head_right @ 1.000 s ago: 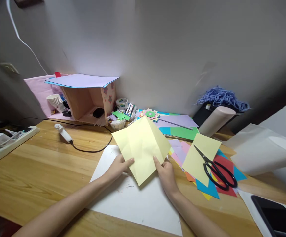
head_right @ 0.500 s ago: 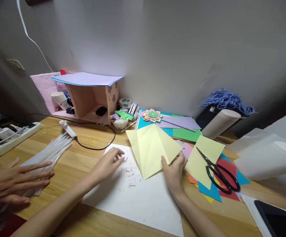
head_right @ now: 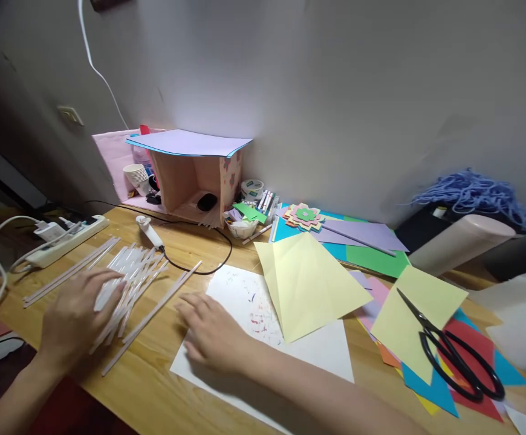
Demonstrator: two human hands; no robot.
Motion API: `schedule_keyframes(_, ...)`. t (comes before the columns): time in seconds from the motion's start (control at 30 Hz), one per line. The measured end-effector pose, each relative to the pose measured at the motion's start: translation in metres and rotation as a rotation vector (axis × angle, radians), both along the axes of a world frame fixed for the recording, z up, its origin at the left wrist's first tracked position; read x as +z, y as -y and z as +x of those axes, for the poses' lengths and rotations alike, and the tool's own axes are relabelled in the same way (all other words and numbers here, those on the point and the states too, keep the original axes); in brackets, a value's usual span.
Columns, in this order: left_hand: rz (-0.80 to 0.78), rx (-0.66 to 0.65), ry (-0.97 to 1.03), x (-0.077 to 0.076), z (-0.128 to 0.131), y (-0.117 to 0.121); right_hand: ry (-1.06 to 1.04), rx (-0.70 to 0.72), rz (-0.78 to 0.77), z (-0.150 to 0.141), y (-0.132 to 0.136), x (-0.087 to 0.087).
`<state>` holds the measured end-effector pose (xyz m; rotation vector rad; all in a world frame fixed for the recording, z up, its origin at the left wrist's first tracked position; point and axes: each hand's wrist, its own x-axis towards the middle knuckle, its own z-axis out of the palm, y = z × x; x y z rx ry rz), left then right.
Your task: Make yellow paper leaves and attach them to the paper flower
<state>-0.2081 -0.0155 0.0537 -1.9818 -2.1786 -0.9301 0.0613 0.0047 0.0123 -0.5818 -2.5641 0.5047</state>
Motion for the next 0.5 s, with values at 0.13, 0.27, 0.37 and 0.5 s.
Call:
schedule_keyframes(0.13,-0.136,0.291,-0.148,-0.008,-0.076,-0.032,0.008,0.048,0.004,-0.060,-0.021,-0.011)
schedule_keyframes(0.27,-0.365,0.264,-0.089,-0.023,-0.139,-0.060,-0.013,0.070,-0.009,-0.083,-0.033,-0.019)
schedule_keyframes(0.37,-0.397,0.186,-0.071,-0.031,-0.145,-0.060,-0.018,0.104,0.007,-0.091,-0.037,-0.023)
schedule_keyframes(0.5,-0.430,0.089,-0.017,-0.040,-0.125,-0.050,-0.035,0.183,0.046,-0.106,-0.042,-0.029)
